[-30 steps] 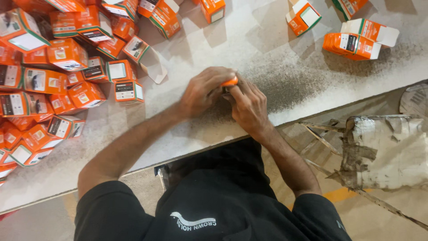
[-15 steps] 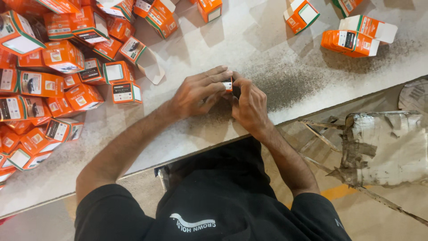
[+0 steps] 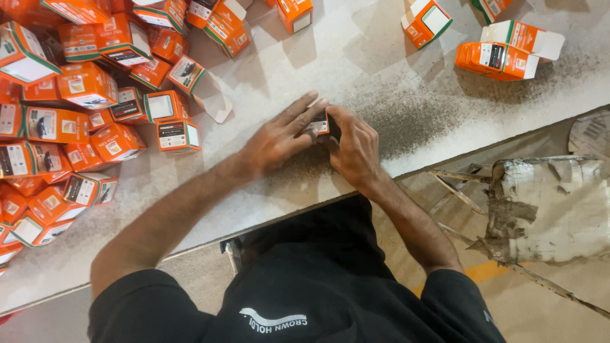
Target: The person picks up flat, folded cardboard cartons one at a time from a pile on the table, unfolds and opens them by hand, presses the flaps into shape, and places the opened boxes back onto the table with the other finished boxes.
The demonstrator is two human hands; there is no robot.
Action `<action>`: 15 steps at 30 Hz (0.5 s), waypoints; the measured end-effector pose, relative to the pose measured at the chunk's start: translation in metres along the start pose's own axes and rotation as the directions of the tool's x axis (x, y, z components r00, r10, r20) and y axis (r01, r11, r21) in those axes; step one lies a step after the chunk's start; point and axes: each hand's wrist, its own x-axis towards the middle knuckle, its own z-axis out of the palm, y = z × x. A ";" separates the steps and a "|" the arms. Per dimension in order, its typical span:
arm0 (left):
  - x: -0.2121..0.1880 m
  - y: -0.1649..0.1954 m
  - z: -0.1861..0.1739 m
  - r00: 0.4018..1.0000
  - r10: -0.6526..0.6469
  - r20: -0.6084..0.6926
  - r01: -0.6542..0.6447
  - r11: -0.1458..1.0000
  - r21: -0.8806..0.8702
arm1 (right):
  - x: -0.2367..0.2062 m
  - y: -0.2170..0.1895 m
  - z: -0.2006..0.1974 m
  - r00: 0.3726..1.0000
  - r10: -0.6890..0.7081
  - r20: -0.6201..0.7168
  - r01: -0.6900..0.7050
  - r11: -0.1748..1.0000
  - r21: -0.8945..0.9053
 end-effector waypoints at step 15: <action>0.124 -0.081 0.056 0.956 -0.206 -0.210 0.240 0.958 0.154 | 0.074 0.160 -0.054 0.975 0.193 -0.107 -0.221 0.879 -0.422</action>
